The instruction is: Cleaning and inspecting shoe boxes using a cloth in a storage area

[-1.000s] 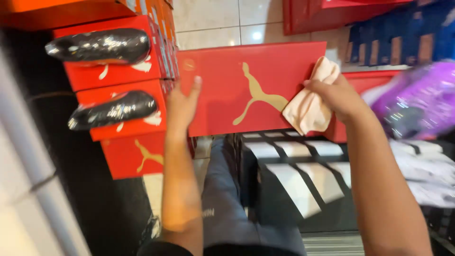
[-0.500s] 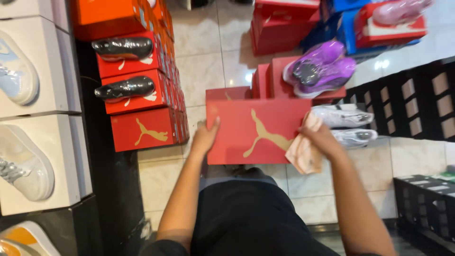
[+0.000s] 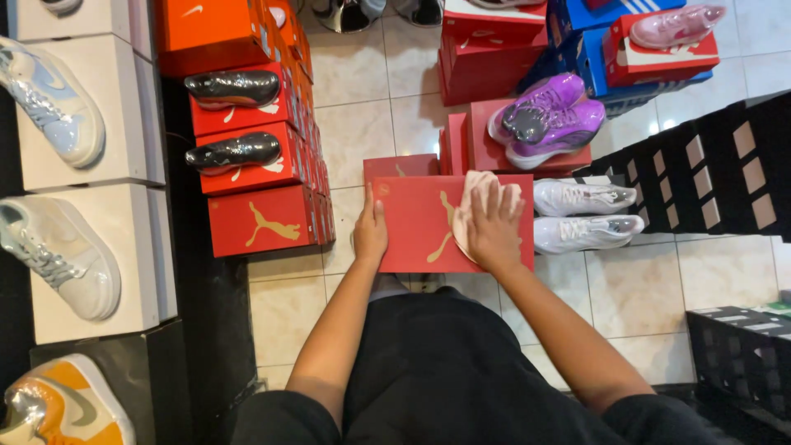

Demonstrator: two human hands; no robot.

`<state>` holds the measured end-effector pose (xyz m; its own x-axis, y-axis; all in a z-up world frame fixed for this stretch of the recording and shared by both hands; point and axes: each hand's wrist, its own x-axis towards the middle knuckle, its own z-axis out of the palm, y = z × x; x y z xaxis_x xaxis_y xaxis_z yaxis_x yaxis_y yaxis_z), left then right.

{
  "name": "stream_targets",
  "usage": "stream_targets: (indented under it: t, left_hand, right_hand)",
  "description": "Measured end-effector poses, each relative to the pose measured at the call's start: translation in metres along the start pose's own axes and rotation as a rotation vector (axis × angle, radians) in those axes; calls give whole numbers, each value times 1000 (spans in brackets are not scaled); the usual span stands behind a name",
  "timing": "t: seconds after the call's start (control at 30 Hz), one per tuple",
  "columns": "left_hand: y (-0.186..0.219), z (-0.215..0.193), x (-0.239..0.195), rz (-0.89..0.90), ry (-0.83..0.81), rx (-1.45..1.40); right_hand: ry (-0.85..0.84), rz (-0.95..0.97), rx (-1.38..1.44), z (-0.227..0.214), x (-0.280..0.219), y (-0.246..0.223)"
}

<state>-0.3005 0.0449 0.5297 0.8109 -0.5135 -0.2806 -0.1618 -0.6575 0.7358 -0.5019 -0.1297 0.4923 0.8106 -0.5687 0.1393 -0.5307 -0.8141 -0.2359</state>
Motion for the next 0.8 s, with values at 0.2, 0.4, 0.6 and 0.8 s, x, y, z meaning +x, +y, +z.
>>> stream_targets:
  t: [0.2, 0.4, 0.6, 0.8]
  left_hand:
    - [-1, 11, 11, -32, -2, 51]
    - [-40, 38, 22, 168, 124, -70]
    - [-55, 50, 28, 147, 81, 13]
    - [-54, 67, 36, 194, 214, 18]
  right_hand:
    - [154, -397, 140, 23, 52, -124]
    - [12, -342, 118, 18, 4, -34]
    - [109, 55, -194, -72, 128, -73]
    - [-988, -122, 70, 7, 220, -130]
